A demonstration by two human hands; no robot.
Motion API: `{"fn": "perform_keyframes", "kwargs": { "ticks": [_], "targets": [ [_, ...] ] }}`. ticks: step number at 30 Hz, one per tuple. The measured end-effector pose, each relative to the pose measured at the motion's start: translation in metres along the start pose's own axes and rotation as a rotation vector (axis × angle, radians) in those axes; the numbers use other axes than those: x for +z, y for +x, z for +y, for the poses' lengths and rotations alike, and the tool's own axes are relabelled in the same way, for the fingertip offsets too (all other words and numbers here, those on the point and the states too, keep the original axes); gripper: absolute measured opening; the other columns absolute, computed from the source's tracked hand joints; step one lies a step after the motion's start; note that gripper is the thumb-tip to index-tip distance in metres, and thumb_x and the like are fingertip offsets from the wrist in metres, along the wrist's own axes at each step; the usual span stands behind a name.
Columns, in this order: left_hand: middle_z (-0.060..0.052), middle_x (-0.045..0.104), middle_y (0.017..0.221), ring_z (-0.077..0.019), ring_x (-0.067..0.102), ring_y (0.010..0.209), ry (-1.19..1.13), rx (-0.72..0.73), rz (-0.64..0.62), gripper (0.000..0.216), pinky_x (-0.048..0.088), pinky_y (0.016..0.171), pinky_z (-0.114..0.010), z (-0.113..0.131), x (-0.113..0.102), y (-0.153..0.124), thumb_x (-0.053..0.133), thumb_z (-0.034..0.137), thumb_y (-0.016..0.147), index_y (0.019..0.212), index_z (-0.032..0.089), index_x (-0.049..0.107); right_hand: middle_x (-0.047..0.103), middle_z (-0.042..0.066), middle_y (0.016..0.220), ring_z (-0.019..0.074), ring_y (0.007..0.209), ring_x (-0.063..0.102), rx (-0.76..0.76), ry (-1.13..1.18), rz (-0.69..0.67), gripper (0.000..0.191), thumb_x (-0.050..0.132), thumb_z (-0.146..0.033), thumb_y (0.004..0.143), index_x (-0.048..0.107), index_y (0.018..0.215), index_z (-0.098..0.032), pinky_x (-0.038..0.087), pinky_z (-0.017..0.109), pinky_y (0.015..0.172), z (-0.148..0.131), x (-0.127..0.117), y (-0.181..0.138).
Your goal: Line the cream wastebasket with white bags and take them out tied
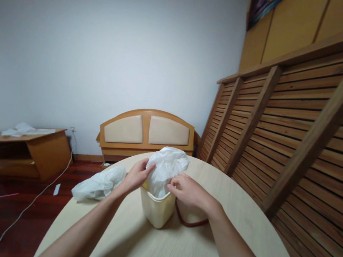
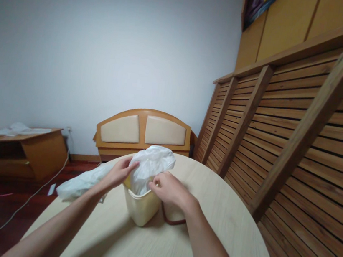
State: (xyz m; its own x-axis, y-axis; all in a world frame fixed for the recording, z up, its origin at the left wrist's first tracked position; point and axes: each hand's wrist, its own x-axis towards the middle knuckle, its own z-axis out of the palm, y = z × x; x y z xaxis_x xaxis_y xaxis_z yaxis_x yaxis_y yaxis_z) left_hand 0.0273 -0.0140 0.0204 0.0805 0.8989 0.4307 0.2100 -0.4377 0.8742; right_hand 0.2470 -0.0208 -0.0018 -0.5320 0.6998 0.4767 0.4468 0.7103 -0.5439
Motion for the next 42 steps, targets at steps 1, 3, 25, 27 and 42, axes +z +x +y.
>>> {"fn": "perform_keyframes", "kwargs": {
  "ticks": [1,3,25,27,42],
  "targets": [
    [-0.008,0.076,0.086,-0.0257,0.067,0.081,-0.021,0.005,0.016,0.035,0.052,0.08,-0.035,0.001,0.001,-0.003,0.072,0.048,0.074,0.086,0.015,0.071,0.073,0.001,0.072,0.0194,0.071,0.065,0.021,0.012,-0.014,0.022,0.062,-0.029,0.089,0.071,0.07,-0.021,0.048,0.029,0.07,0.001,-0.003,0.0],
    [-0.007,0.075,0.088,-0.0236,0.066,0.084,-0.094,0.021,0.056,0.036,0.051,0.081,-0.032,0.006,0.003,-0.009,0.074,0.047,0.073,0.089,0.016,0.068,0.076,0.003,0.083,0.0203,0.077,0.069,0.072,0.071,0.025,0.012,0.063,-0.028,0.088,0.071,0.082,-0.021,0.05,0.03,0.072,0.003,-0.005,0.002],
    [0.003,0.061,0.076,-0.0128,0.056,0.064,-0.724,0.078,0.357,0.025,0.045,0.058,-0.021,0.06,-0.029,-0.04,0.071,0.033,0.066,0.084,0.022,0.058,0.065,-0.006,0.076,0.0148,0.075,0.065,0.167,0.72,0.561,0.073,0.083,-0.033,0.067,0.052,0.132,-0.022,0.052,0.032,0.08,-0.006,-0.048,0.012],
    [0.003,0.058,0.067,-0.0123,0.052,0.055,-0.687,0.07,0.35,0.031,0.041,0.052,-0.022,0.063,-0.034,-0.041,0.068,0.04,0.071,0.094,0.021,0.064,0.066,-0.004,0.079,0.0157,0.077,0.065,0.184,0.68,0.545,0.062,0.081,-0.03,0.065,0.06,0.123,-0.021,0.053,0.032,0.079,-0.001,-0.051,0.011],
    [-0.006,0.064,0.107,-0.0126,0.055,0.077,0.12,0.216,-0.432,0.067,0.047,0.066,-0.022,0.068,-0.005,-0.066,0.061,0.037,0.095,0.156,0.028,0.035,0.069,0.005,0.097,0.0194,0.085,0.065,0.24,0.636,0.127,0.057,0.076,-0.057,0.077,0.063,0.119,-0.021,0.052,0.03,0.074,-0.047,-0.072,-0.017]
  ]
}}
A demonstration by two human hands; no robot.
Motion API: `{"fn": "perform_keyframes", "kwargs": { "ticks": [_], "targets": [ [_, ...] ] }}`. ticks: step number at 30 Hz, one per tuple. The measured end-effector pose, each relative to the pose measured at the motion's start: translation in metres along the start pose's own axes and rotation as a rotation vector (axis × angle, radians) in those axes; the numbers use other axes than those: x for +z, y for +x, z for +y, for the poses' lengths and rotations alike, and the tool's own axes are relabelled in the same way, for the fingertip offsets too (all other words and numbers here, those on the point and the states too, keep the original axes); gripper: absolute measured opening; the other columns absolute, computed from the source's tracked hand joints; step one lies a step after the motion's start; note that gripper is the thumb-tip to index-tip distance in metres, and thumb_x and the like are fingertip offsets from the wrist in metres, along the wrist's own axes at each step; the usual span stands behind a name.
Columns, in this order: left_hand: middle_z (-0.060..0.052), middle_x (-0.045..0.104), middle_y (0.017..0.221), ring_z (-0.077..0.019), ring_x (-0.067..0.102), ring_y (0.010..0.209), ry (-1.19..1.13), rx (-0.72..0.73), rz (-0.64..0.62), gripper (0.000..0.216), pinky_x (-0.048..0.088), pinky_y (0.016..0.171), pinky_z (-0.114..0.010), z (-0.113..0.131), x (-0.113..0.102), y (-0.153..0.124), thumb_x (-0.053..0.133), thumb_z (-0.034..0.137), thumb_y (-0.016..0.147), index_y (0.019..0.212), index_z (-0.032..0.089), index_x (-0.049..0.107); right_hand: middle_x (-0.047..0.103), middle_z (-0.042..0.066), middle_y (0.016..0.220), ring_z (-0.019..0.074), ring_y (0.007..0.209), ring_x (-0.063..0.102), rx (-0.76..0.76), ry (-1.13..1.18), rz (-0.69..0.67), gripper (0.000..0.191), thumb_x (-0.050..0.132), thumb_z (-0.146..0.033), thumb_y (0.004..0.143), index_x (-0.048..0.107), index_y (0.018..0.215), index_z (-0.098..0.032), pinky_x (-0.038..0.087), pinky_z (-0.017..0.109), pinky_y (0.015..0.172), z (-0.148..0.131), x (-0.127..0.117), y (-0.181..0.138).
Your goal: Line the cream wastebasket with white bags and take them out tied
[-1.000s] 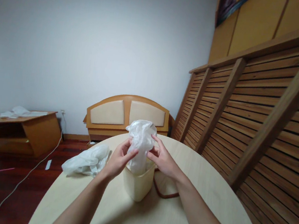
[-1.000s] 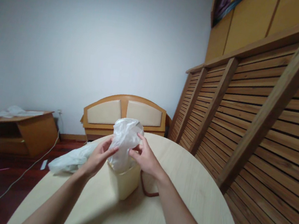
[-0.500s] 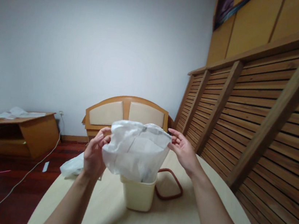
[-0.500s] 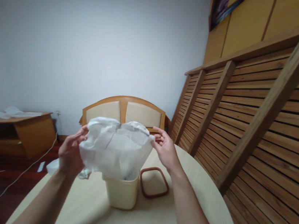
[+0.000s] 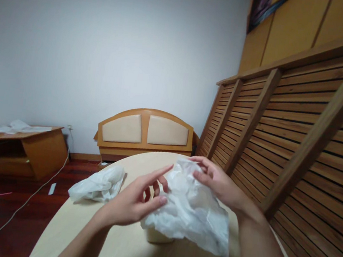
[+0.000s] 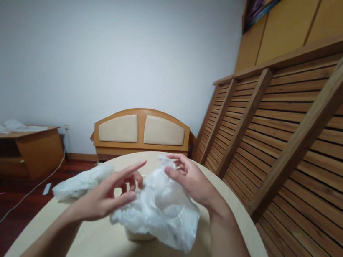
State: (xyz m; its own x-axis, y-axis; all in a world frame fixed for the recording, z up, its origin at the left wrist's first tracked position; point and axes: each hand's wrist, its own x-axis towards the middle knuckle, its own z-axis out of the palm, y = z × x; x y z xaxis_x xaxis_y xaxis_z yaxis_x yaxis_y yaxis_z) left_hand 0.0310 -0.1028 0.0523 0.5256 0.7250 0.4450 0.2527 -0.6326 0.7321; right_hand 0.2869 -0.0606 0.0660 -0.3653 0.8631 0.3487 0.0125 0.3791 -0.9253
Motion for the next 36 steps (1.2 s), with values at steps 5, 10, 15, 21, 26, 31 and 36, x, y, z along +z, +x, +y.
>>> {"fn": "perform_keyframes", "kwargs": {
  "ticks": [5,10,15,21,26,31,36],
  "targets": [
    [-0.003,0.071,0.093,-0.0132,0.061,0.074,0.301,0.035,-0.257,0.045,0.048,0.07,-0.023,0.019,0.016,-0.001,0.053,0.02,0.094,0.138,0.028,0.061,0.062,0.0,0.086,0.0134,0.077,0.061,-0.033,-0.078,-0.062,0.047,0.077,-0.041,0.082,0.061,0.12,-0.02,0.05,0.025,0.068,-0.006,0.011,-0.005],
    [-0.003,0.075,0.087,-0.0139,0.064,0.069,0.462,-0.034,-0.239,0.029,0.045,0.065,-0.023,0.016,0.022,0.002,0.054,0.022,0.093,0.114,0.025,0.075,0.057,-0.002,0.083,0.0093,0.062,0.054,-0.076,0.044,0.129,0.045,0.075,-0.045,0.083,0.06,0.117,-0.021,0.045,0.02,0.053,-0.011,0.006,-0.005],
    [-0.002,0.073,0.07,-0.0133,0.061,0.059,0.471,-0.132,-0.101,0.03,0.04,0.058,-0.023,0.008,0.021,0.006,0.053,0.031,0.095,0.082,0.02,0.078,0.061,-0.001,0.083,0.0096,0.06,0.054,-0.084,0.073,0.192,0.043,0.074,-0.047,0.081,0.062,0.114,-0.022,0.043,0.019,0.049,-0.017,-0.002,-0.009],
    [0.0,0.062,0.055,-0.0114,0.054,0.05,0.06,-0.184,0.63,0.034,0.039,0.049,-0.021,-0.019,-0.02,0.012,0.069,0.045,0.079,0.062,0.016,0.065,0.064,0.004,0.095,0.0156,0.075,0.063,-0.182,-0.185,0.456,0.032,0.073,-0.036,0.078,0.067,0.107,-0.021,0.052,0.025,0.06,0.003,-0.031,0.001],
    [0.006,0.057,0.061,-0.0066,0.046,0.049,-0.413,-0.194,1.161,0.038,0.033,0.042,-0.015,-0.048,-0.055,0.014,0.087,0.035,0.051,0.071,0.018,0.059,0.07,0.009,0.096,0.0226,0.086,0.068,-0.231,-0.401,0.693,0.025,0.064,-0.026,0.077,0.07,0.1,-0.019,0.056,0.035,0.073,0.023,-0.063,0.008],
    [0.007,0.058,0.064,-0.008,0.055,0.06,-0.634,-0.079,1.328,0.042,0.046,0.055,-0.015,-0.052,-0.062,0.02,0.083,0.023,0.043,0.074,0.019,0.055,0.073,0.009,0.099,0.0219,0.081,0.069,-0.349,-0.371,0.808,0.02,0.063,-0.03,0.082,0.069,0.099,-0.02,0.057,0.036,0.072,0.023,-0.061,0.012],
    [0.005,0.065,0.08,-0.0065,0.053,0.059,-0.581,-0.058,1.133,0.038,0.042,0.05,-0.015,-0.035,-0.053,0.016,0.078,0.021,0.049,0.082,0.02,0.06,0.074,0.007,0.099,0.0254,0.096,0.067,-0.522,-0.62,0.876,0.013,0.065,-0.032,0.086,0.071,0.093,-0.023,0.051,0.045,0.094,0.007,-0.042,0.008]
  ]
}}
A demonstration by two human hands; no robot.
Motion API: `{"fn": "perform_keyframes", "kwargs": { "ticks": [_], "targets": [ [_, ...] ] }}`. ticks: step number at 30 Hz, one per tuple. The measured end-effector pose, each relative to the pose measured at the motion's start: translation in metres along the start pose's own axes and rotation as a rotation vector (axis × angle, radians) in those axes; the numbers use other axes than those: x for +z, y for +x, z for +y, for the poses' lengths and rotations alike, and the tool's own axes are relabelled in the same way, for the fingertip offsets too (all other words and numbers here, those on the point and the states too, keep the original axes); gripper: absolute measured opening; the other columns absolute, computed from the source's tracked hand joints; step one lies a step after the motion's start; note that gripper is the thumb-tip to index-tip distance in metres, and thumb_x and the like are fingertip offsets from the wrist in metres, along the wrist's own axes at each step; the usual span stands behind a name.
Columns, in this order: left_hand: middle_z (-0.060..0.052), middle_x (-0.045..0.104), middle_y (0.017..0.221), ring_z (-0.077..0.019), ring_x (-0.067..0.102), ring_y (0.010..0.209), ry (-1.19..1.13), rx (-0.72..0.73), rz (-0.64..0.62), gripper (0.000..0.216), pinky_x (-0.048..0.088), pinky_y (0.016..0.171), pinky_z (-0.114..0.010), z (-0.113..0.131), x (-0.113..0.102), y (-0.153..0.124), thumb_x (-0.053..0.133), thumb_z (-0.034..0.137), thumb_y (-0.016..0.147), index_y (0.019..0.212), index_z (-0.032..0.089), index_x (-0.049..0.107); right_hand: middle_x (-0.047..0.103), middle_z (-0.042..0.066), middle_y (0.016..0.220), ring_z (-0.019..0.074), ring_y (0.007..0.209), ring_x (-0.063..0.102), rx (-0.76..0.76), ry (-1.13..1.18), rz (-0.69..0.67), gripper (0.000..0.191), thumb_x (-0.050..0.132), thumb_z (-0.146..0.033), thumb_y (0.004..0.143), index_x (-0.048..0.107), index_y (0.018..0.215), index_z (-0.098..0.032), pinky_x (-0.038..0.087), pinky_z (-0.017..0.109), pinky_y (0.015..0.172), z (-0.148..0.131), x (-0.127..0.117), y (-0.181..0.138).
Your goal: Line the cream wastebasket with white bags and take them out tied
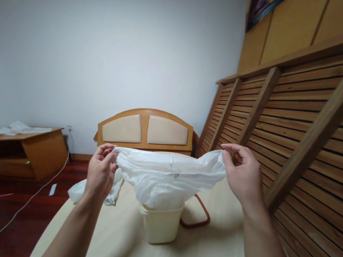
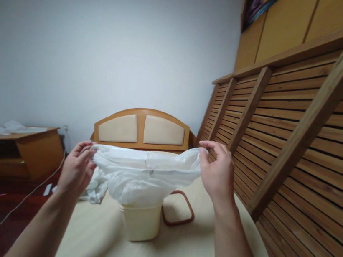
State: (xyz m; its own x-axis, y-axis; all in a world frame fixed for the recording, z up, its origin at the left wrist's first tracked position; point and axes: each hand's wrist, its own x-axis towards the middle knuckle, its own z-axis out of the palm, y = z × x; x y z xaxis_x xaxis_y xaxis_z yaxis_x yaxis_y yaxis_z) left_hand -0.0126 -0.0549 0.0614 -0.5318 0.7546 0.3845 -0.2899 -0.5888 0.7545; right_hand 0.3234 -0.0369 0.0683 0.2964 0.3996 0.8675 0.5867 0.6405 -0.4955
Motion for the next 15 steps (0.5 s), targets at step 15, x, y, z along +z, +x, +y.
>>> {"fn": "perform_keyframes", "kwargs": {
  "ticks": [15],
  "targets": [
    [-0.008,0.078,0.089,-0.0213,0.067,0.076,0.856,-0.068,-0.667,0.036,0.051,0.066,-0.027,-0.036,-0.036,0.004,0.061,0.02,0.06,0.092,0.015,0.077,0.072,0.001,0.093,0.0188,0.081,0.065,0.187,0.048,-1.068,0.02,0.066,-0.025,0.083,0.061,0.102,-0.022,0.048,0.027,0.071,0.004,0.032,-0.042]
  ]
}}
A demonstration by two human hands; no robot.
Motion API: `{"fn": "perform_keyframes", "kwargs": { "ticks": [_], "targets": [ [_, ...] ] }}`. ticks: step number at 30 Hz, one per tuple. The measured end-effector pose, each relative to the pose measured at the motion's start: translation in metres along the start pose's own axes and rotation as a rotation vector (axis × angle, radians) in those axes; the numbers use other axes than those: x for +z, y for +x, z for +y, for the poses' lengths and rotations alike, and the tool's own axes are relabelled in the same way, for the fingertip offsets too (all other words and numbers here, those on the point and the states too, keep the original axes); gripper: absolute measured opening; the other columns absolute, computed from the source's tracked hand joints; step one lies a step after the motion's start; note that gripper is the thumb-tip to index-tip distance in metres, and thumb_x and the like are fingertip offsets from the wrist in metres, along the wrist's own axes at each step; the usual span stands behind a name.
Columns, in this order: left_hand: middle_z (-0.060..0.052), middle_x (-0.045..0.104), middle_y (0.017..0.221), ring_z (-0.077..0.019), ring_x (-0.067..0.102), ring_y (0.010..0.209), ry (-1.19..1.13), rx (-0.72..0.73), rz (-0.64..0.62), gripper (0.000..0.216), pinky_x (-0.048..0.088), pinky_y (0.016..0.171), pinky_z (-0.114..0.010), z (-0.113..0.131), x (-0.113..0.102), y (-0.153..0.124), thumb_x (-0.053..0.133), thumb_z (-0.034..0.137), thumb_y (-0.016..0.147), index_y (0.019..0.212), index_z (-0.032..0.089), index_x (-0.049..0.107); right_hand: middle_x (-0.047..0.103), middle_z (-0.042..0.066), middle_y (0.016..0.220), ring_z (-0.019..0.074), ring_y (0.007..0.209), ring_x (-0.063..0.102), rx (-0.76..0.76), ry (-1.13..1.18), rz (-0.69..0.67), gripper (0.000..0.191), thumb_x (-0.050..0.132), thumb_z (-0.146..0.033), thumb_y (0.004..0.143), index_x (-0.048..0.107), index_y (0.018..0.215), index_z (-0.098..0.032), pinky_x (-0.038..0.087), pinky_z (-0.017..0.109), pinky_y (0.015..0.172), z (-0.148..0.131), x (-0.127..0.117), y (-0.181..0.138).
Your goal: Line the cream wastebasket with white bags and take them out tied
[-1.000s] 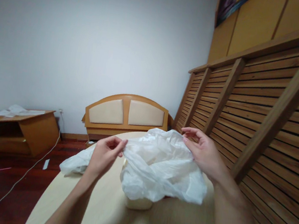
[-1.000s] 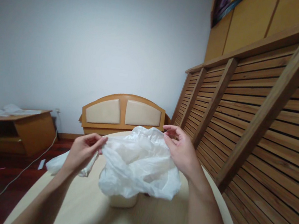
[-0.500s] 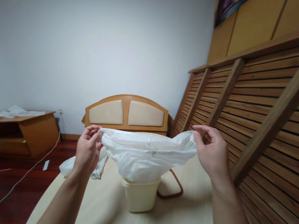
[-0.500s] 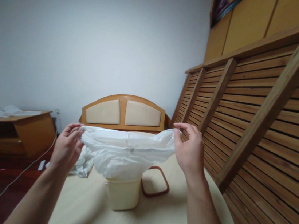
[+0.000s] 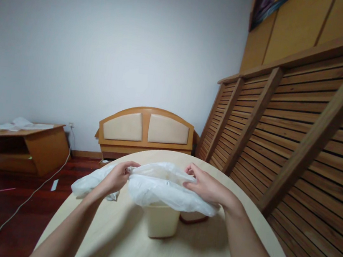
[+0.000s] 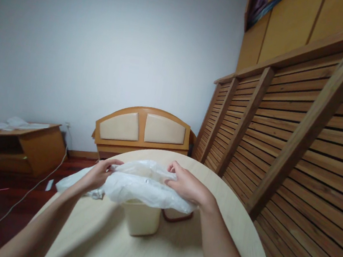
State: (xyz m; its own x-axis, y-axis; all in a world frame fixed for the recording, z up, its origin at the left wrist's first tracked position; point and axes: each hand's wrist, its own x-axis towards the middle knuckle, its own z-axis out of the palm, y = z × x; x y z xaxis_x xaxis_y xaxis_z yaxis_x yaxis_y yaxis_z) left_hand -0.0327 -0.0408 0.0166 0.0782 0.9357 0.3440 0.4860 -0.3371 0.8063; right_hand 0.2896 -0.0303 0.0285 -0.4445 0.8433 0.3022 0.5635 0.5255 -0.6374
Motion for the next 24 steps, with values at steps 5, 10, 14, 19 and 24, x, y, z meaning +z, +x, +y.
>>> {"fn": "perform_keyframes", "kwargs": {
  "ticks": [5,10,14,19,24],
  "targets": [
    [-0.005,0.074,0.068,-0.0234,0.067,0.07,0.023,-0.039,-0.119,0.013,0.053,0.067,-0.031,-0.029,0.013,0.0,0.064,0.018,0.055,0.067,0.017,0.071,0.072,0.003,0.084,0.0167,0.072,0.063,0.169,0.006,0.038,0.016,0.069,-0.019,0.077,0.061,0.092,-0.018,0.043,0.023,0.06,0.041,0.015,0.024],
    [-0.01,0.076,0.09,-0.0261,0.069,0.088,0.028,-0.015,-0.035,0.022,0.054,0.078,-0.035,-0.026,0.01,-0.004,0.062,0.029,0.069,0.085,0.017,0.071,0.074,0.01,0.096,0.0235,0.089,0.066,0.163,-0.054,0.108,0.017,0.072,-0.03,0.08,0.07,0.088,-0.015,0.048,0.033,0.08,0.038,0.001,0.024],
    [-0.009,0.075,0.094,-0.0258,0.067,0.092,0.026,0.011,-0.04,0.038,0.053,0.08,-0.034,-0.001,0.005,-0.018,0.05,0.049,0.089,0.094,0.017,0.07,0.074,0.008,0.095,0.0226,0.09,0.067,-0.005,0.061,-0.037,0.04,0.049,-0.049,0.098,0.072,0.093,-0.017,0.049,0.034,0.082,0.003,-0.004,0.005],
    [-0.009,0.073,0.101,-0.0243,0.066,0.094,0.055,0.113,-0.109,0.037,0.052,0.082,-0.033,0.012,0.0,-0.05,0.055,0.05,0.091,0.105,0.019,0.069,0.072,0.004,0.092,0.0218,0.091,0.066,-0.172,-0.013,-0.082,0.024,0.073,-0.039,0.085,0.074,0.102,-0.022,0.049,0.034,0.086,-0.024,0.006,-0.03],
    [-0.006,0.069,0.087,-0.0193,0.063,0.083,0.132,0.3,-0.134,0.021,0.05,0.078,-0.03,0.011,-0.009,-0.089,0.057,0.037,0.095,0.089,0.02,0.067,0.072,0.003,0.083,0.0199,0.087,0.065,-0.296,-0.072,-0.106,0.01,0.066,-0.026,0.091,0.075,0.091,-0.023,0.048,0.035,0.088,-0.027,0.008,-0.062]
  ]
}}
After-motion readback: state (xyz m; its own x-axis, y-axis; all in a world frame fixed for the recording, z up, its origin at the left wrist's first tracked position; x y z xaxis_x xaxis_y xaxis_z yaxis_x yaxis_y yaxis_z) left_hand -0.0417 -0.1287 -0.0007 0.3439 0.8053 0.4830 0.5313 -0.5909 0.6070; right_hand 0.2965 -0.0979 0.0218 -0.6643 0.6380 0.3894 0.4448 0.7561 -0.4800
